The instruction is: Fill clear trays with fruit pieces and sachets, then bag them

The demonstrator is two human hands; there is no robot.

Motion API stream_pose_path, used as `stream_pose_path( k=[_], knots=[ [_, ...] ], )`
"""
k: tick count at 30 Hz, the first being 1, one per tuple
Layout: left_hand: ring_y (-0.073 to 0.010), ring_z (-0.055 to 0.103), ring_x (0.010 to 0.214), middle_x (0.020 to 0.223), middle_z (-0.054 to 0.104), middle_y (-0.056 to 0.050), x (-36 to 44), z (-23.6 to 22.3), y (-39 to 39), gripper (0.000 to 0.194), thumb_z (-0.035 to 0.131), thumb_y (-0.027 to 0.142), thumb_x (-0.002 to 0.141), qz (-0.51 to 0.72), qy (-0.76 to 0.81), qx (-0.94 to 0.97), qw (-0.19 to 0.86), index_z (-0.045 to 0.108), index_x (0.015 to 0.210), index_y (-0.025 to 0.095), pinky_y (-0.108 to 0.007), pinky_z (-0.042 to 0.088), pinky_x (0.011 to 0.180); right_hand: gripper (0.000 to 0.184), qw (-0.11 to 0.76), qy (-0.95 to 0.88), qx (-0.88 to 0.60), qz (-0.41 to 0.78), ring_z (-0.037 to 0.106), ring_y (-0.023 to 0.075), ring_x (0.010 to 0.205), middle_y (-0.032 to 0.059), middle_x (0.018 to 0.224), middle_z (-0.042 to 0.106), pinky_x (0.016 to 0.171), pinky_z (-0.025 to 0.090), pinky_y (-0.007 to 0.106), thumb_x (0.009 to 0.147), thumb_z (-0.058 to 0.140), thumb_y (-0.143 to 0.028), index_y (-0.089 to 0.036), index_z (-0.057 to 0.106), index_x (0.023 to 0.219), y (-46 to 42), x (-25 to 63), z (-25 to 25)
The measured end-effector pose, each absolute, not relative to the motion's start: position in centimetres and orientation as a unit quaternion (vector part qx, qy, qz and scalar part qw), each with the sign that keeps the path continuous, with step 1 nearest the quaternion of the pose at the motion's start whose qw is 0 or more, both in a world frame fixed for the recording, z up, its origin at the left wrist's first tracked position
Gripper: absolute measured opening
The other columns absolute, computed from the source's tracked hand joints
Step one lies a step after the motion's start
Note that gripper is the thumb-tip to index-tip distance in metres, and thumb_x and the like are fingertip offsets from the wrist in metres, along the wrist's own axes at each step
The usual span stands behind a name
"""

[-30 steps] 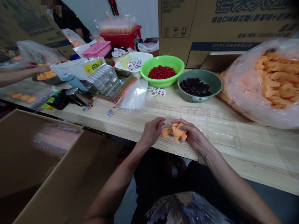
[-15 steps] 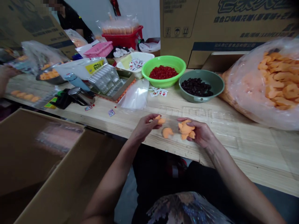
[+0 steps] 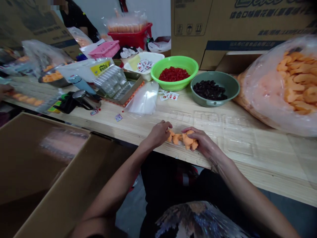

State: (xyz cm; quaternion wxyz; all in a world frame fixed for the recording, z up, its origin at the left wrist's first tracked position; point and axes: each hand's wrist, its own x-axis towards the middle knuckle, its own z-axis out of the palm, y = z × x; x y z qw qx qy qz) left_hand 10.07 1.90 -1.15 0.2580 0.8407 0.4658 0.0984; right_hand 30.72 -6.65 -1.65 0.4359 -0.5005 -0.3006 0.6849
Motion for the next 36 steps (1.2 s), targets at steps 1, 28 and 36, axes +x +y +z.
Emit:
stream_pose_path(
  k=[1,28,36],
  knots=[
    [-0.0151,0.062,0.076,0.091,0.065,-0.004,10.0,-1.5,1.7,0.029,0.057,0.005,0.078,0.097,0.469,0.841,0.252,0.071,0.101,0.016,-0.027,0.049,0.073,0.034,0.436,-0.301,-0.503,0.683,0.054,0.0122,0.054,0.0023,0.079,0.062,0.034,0.039,0.019,0.066,0.065,-0.028,-0.016,0.064,0.098,-6.6,30.6,-1.7],
    [-0.0077,0.052,0.062,0.079,0.059,0.003,19.6,0.9,-1.6,0.036,0.074,0.02,0.064,0.273,0.455,0.583,0.616,0.063,0.098,0.016,-0.021,0.04,0.057,0.035,0.526,-0.28,-0.467,0.653,0.061,0.0132,0.058,0.0015,0.077,0.068,0.045,0.047,0.02,0.07,0.08,-0.03,-0.019,0.062,0.098,-7.5,35.7,-0.5],
    [-0.0093,0.054,0.067,0.08,0.061,0.002,21.2,1.4,0.9,0.029,0.07,0.02,0.065,0.217,0.403,0.582,0.672,0.06,0.092,0.016,-0.023,0.044,0.064,0.044,0.576,-0.241,-0.508,0.593,0.065,0.0164,0.074,0.0053,0.089,0.07,0.051,0.048,0.021,0.071,0.077,-0.025,-0.018,0.06,0.111,-10.5,42.6,0.8]
  ],
)
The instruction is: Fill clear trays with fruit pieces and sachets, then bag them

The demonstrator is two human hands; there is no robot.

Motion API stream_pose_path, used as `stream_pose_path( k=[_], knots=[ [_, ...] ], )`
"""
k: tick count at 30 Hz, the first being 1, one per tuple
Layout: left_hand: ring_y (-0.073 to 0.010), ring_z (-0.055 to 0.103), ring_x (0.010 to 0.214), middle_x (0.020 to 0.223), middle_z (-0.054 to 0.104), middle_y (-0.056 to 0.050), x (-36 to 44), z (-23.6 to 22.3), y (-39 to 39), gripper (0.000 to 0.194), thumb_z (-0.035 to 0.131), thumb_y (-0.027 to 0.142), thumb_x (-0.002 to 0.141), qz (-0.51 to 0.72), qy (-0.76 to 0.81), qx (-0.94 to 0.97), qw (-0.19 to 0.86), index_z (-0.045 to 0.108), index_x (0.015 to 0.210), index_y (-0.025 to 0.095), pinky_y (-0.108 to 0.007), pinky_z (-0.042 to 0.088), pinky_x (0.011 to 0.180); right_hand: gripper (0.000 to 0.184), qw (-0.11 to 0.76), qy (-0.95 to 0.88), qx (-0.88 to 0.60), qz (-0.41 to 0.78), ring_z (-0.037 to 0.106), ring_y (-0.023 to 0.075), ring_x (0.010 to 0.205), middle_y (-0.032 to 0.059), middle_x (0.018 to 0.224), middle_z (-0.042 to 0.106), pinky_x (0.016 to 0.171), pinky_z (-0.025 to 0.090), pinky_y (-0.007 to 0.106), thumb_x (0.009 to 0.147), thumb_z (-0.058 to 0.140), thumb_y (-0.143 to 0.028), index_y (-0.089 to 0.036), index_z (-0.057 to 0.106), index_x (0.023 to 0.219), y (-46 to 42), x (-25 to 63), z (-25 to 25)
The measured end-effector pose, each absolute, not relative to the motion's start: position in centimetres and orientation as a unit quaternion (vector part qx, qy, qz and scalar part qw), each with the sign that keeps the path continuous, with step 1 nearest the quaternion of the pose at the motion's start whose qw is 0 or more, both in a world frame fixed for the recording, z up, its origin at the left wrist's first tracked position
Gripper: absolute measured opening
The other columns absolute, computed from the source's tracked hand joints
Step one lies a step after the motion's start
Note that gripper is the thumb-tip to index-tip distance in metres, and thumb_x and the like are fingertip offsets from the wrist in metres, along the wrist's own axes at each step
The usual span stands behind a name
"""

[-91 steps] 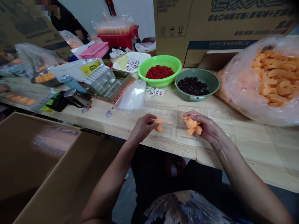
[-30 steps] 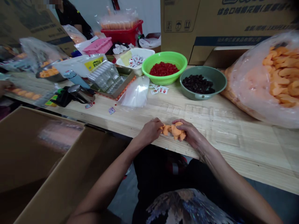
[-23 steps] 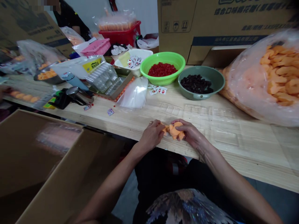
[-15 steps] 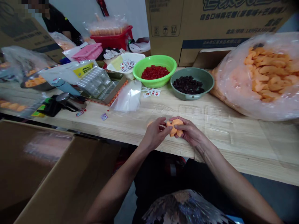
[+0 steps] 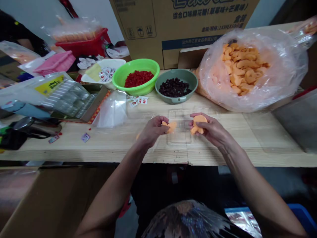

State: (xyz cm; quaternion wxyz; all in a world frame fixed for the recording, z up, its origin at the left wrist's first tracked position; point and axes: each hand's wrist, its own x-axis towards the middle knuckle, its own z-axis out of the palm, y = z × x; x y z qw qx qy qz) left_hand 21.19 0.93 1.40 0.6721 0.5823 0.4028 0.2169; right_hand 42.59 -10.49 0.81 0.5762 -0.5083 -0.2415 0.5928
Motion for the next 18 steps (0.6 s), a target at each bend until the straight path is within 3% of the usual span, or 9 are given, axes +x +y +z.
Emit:
stream_pose_path(
  k=[4,8,11,16,18],
  knots=[
    [-0.012,0.055,0.069,0.087,0.062,-0.001,22.3,1.6,1.0,0.028,0.062,0.017,0.074,0.1,0.321,0.751,0.568,0.062,0.102,0.017,-0.026,0.046,0.065,0.036,0.528,-0.304,-0.579,0.542,0.062,0.0161,0.062,0.0059,0.087,0.071,0.043,0.041,0.022,0.076,0.075,-0.033,-0.02,0.054,0.102,-12.1,44.0,0.4],
    [-0.0155,0.059,0.081,0.097,0.062,-0.004,24.4,1.7,1.2,0.035,0.052,0.009,0.081,0.027,0.2,0.889,0.412,0.07,0.108,0.021,-0.032,0.048,0.079,0.031,0.513,-0.324,-0.612,0.508,0.059,0.0155,0.057,0.0053,0.083,0.07,0.043,0.041,0.024,0.077,0.073,-0.039,-0.021,0.05,0.09,-12.2,43.9,-0.9],
    [-0.0172,0.062,0.087,0.099,0.065,-0.003,25.7,0.8,1.4,0.042,0.048,0.006,0.083,-0.008,0.138,0.911,0.389,0.068,0.115,0.025,-0.032,0.049,0.084,0.028,0.515,-0.324,-0.613,0.504,0.058,0.0155,0.057,0.0036,0.077,0.067,0.046,0.043,0.025,0.077,0.071,-0.039,-0.021,0.054,0.091,-11.8,43.7,-2.0],
    [-0.0197,0.061,0.101,0.106,0.065,-0.004,26.2,-1.9,0.7,0.024,0.054,0.009,0.086,0.03,0.098,0.935,0.341,0.069,0.098,0.022,-0.034,0.048,0.093,0.022,0.523,-0.329,-0.607,0.5,0.057,0.0157,0.06,0.0017,0.076,0.065,0.049,0.042,0.026,0.078,0.066,-0.034,-0.021,0.059,0.093,-11.2,43.5,-2.8],
    [-0.0206,0.059,0.102,0.108,0.061,-0.006,25.7,-2.8,0.0,0.018,0.058,0.012,0.087,0.081,0.143,0.936,0.312,0.066,0.101,0.021,-0.036,0.049,0.094,0.023,0.521,-0.331,-0.603,0.505,0.056,0.0153,0.061,0.0013,0.077,0.065,0.05,0.043,0.026,0.076,0.065,-0.031,-0.02,0.059,0.096,-11.1,43.3,-2.7]
  ],
)
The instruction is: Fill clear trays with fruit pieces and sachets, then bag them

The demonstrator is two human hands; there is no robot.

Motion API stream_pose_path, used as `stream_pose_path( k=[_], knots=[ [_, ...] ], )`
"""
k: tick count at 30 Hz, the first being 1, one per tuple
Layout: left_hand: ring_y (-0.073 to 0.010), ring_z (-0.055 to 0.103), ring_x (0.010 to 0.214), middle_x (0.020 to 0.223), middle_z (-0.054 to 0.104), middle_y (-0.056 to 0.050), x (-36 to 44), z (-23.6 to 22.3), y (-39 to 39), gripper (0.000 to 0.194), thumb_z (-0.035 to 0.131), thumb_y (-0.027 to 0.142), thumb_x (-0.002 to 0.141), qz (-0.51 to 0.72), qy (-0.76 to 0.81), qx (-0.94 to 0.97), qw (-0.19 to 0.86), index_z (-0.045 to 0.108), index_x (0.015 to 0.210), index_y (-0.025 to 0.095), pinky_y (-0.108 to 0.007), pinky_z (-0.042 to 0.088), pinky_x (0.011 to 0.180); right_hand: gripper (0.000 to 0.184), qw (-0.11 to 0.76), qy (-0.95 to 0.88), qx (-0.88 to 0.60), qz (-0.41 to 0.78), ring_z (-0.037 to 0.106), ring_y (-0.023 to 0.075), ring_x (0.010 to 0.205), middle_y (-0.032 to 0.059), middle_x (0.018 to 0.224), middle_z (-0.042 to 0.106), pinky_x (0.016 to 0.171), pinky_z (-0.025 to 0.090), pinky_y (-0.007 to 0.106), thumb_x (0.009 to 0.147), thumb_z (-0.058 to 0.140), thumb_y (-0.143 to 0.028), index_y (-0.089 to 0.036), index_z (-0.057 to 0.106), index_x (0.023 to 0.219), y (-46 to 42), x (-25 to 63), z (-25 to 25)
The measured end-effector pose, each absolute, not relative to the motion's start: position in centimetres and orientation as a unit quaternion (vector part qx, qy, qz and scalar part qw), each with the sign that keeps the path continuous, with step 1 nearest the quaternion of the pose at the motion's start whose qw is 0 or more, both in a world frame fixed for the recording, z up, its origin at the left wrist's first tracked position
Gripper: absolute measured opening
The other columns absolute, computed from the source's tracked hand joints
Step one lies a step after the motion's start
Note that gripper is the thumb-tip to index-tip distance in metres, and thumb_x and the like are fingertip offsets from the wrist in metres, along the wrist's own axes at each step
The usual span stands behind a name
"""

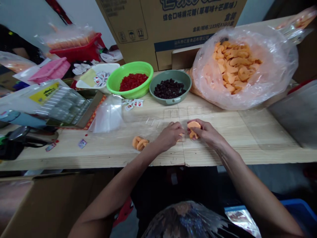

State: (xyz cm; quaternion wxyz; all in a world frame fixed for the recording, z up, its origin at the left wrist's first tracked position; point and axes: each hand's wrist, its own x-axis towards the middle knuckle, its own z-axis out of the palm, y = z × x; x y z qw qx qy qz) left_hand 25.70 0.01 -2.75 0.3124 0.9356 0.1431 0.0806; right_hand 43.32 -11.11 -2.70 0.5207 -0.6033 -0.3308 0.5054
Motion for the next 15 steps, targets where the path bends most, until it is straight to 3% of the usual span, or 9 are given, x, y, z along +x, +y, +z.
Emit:
stream_pose_path(
  k=[3,7,11,15],
  knots=[
    [-0.0191,0.06,0.099,0.11,0.058,-0.007,24.5,-3.4,-1.2,0.018,0.059,0.018,0.091,0.173,0.222,0.907,0.313,0.059,0.109,0.02,-0.034,0.051,0.09,0.031,0.522,-0.32,-0.601,0.514,0.057,0.0151,0.061,0.0012,0.08,0.066,0.052,0.043,0.026,0.075,0.065,-0.029,-0.02,0.056,0.104,-11.1,43.1,-2.5],
    [-0.0199,0.058,0.104,0.11,0.058,-0.01,23.0,-3.7,-2.4,0.012,0.051,0.023,0.096,0.285,0.299,0.873,0.261,0.056,0.106,0.018,-0.034,0.049,0.092,0.025,0.528,-0.318,-0.611,0.497,0.059,0.0151,0.062,0.0025,0.083,0.069,0.053,0.043,0.026,0.077,0.065,-0.029,-0.021,0.052,0.097,-11.1,43.0,-2.5],
    [-0.0211,0.063,0.091,0.095,0.065,-0.007,23.5,-3.7,-3.3,0.013,0.058,0.031,0.095,0.197,0.366,0.88,0.23,0.059,0.099,0.018,-0.034,0.051,0.082,0.022,0.522,-0.327,-0.61,0.499,0.057,0.0149,0.058,0.0017,0.078,0.068,0.052,0.043,0.027,0.077,0.064,-0.029,-0.021,0.053,0.094,-10.8,42.9,-2.6],
    [-0.0257,0.065,0.088,0.099,0.067,-0.008,25.4,-3.3,-3.7,0.022,0.071,0.033,0.083,0.089,0.415,0.881,0.209,0.064,0.1,0.019,-0.036,0.051,0.074,0.021,0.517,-0.341,-0.618,0.484,0.059,0.0153,0.059,0.0015,0.077,0.068,0.052,0.045,0.027,0.077,0.063,-0.028,-0.021,0.054,0.094,-10.1,42.7,-3.0]
  ],
)
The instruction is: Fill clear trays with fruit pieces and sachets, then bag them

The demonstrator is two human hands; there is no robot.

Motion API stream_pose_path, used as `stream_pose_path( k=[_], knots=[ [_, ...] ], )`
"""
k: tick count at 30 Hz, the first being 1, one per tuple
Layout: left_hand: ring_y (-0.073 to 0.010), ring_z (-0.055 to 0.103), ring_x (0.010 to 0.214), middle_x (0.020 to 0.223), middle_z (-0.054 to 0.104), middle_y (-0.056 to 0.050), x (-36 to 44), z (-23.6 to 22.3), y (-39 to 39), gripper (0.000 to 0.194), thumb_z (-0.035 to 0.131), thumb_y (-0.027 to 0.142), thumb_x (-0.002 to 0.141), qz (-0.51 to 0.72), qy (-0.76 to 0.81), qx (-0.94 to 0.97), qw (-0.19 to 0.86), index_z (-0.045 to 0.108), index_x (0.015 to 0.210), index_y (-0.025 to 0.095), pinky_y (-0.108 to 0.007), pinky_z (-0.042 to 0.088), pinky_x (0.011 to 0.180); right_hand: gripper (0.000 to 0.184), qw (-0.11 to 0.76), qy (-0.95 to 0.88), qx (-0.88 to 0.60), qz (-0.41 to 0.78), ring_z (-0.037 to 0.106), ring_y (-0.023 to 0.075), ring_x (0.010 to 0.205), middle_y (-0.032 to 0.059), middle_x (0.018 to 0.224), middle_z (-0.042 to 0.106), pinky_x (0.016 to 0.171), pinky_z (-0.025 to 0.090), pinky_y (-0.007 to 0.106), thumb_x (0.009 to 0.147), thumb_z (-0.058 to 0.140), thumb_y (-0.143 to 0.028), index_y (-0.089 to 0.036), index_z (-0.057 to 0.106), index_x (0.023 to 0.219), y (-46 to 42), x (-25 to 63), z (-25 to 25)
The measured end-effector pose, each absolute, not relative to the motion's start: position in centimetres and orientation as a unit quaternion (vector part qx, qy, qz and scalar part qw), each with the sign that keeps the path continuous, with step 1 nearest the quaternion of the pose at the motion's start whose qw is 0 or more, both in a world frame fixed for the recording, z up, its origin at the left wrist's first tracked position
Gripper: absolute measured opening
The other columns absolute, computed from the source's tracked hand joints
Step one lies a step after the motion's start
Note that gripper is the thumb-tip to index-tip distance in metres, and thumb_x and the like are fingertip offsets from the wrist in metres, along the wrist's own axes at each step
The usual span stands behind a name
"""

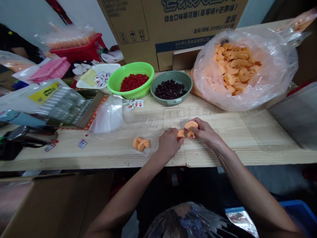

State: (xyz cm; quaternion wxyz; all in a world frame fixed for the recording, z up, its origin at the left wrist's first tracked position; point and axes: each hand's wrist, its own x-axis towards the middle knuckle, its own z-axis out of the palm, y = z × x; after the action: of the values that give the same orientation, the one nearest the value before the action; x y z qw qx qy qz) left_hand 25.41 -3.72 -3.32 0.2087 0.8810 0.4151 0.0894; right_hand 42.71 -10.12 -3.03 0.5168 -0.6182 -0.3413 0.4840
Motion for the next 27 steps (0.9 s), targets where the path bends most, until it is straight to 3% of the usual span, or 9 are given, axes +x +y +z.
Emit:
stream_pose_path(
  k=[6,12,16,19,22,27],
  knots=[
    [-0.0198,0.067,0.09,0.115,0.067,-0.003,25.0,-2.9,-3.5,0.029,0.057,0.009,0.084,0.089,0.348,0.887,0.289,0.068,0.107,0.023,-0.033,0.053,0.08,0.018,0.51,-0.355,-0.627,0.47,0.059,0.0151,0.06,0.0016,0.079,0.068,0.052,0.044,0.026,0.077,0.062,-0.028,-0.021,0.057,0.092,-9.6,43.0,-3.3],
    [-0.0159,0.064,0.088,0.108,0.067,-0.007,24.0,-1.8,-2.9,0.023,0.053,0.023,0.095,0.234,0.343,0.826,0.382,0.069,0.11,0.018,-0.029,0.052,0.08,0.021,0.501,-0.408,-0.607,0.462,0.055,0.0141,0.057,-0.0001,0.072,0.064,0.05,0.042,0.025,0.08,0.06,-0.031,-0.019,0.06,0.098,-9.8,42.5,-2.1],
    [-0.0156,0.064,0.085,0.103,0.071,-0.006,24.7,0.2,-2.2,0.035,0.063,0.026,0.087,0.252,0.347,0.792,0.435,0.065,0.121,0.018,-0.026,0.051,0.072,0.025,0.46,-0.449,-0.576,0.506,0.054,0.0132,0.052,-0.0016,0.069,0.063,0.047,0.041,0.025,0.081,0.061,-0.031,-0.02,0.054,0.103,-9.8,41.1,-1.1],
    [-0.0147,0.063,0.082,0.099,0.071,-0.003,24.4,0.9,-1.4,0.032,0.062,0.018,0.082,0.232,0.343,0.802,0.431,0.068,0.113,0.02,-0.025,0.05,0.072,0.033,0.459,-0.441,-0.561,0.529,0.053,0.0127,0.05,-0.0034,0.067,0.063,0.045,0.04,0.023,0.082,0.062,-0.031,-0.021,0.049,0.11,-9.7,40.7,-0.5],
    [-0.014,0.063,0.08,0.095,0.069,-0.002,23.2,0.7,-0.4,0.021,0.058,0.016,0.082,0.25,0.362,0.79,0.427,0.065,0.101,0.019,-0.025,0.051,0.071,0.035,0.499,-0.405,-0.549,0.534,0.059,0.015,0.059,0.001,0.077,0.068,0.047,0.041,0.024,0.081,0.065,-0.035,-0.021,0.05,0.109,-9.8,41.3,-0.4],
    [-0.0166,0.061,0.099,0.099,0.065,-0.004,21.2,-1.7,0.3,0.017,0.051,0.008,0.085,0.289,0.261,0.881,0.269,0.061,0.092,0.02,-0.032,0.05,0.091,0.027,0.52,-0.383,-0.578,0.499,0.06,0.0165,0.07,0.0042,0.084,0.067,0.053,0.045,0.025,0.077,0.069,-0.036,-0.02,0.06,0.098,-10.1,42.1,-1.5]
  ],
)
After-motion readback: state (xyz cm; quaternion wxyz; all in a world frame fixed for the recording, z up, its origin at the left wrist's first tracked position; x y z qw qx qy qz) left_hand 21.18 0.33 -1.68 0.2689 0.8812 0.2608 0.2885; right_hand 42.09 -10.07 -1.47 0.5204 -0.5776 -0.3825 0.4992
